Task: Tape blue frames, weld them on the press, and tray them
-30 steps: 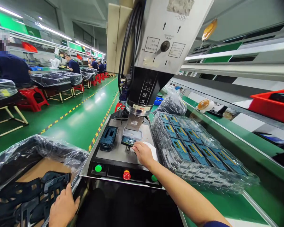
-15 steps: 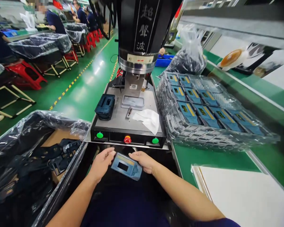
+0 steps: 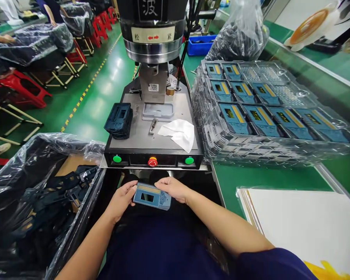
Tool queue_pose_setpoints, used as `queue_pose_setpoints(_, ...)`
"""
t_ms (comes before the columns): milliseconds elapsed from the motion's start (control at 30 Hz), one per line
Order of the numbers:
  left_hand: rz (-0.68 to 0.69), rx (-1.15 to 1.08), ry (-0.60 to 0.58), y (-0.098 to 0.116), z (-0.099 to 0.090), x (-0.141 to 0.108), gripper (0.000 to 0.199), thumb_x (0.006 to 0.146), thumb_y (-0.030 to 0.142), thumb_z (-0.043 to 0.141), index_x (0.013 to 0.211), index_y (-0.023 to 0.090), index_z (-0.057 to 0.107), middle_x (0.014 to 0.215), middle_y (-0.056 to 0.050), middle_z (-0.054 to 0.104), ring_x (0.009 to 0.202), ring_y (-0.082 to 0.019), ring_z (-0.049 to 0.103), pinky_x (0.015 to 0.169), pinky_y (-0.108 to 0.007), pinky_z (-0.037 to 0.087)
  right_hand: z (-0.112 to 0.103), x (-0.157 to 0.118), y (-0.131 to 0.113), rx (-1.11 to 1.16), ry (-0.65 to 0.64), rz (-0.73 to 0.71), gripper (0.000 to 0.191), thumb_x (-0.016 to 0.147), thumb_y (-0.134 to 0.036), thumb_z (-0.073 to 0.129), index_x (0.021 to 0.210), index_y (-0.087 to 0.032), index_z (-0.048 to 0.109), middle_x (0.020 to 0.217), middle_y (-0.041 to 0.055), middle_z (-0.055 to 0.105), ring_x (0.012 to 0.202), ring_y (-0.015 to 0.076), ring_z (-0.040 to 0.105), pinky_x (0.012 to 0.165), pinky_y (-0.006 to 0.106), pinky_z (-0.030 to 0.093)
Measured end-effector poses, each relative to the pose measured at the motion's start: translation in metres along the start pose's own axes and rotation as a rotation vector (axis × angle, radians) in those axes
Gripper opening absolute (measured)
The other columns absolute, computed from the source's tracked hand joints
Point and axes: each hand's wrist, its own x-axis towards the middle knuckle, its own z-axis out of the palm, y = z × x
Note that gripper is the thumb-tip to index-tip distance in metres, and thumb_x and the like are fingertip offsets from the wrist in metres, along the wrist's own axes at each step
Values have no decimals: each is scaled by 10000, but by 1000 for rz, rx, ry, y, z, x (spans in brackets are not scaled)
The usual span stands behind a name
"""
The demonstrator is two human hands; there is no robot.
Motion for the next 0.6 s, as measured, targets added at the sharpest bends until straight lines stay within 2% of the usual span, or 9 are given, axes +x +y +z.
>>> queue_pose_setpoints(267,8,-4,-3,-6,-1,5,615,747,542,670,1197,133,580,824,-19,624,603,-94,492,513,-228,459,-3,-4,-2,-114,28,-56,327,743,-489,685,721,-163,683,630,-12,632,569,105,536,560,235,422)
queue_pose_setpoints(433,-3,-8,-2,-7,-2,5,637,759,533,664,1219,110,540,821,-21,612,576,-81,480,507,-226,454,-5,-2,0,-181,26,-98,308,715,-467,709,780,-166,696,681,-7,642,605,108,548,582,234,432)
queue_pose_setpoints(600,2,1,-12,-9,0,4,616,784,522,644,1231,116,523,838,-27,609,596,-89,503,513,-230,474,-8,1,6,-417,107,-131,277,657,-400,751,823,-186,693,727,-11,650,620,111,549,556,223,408)
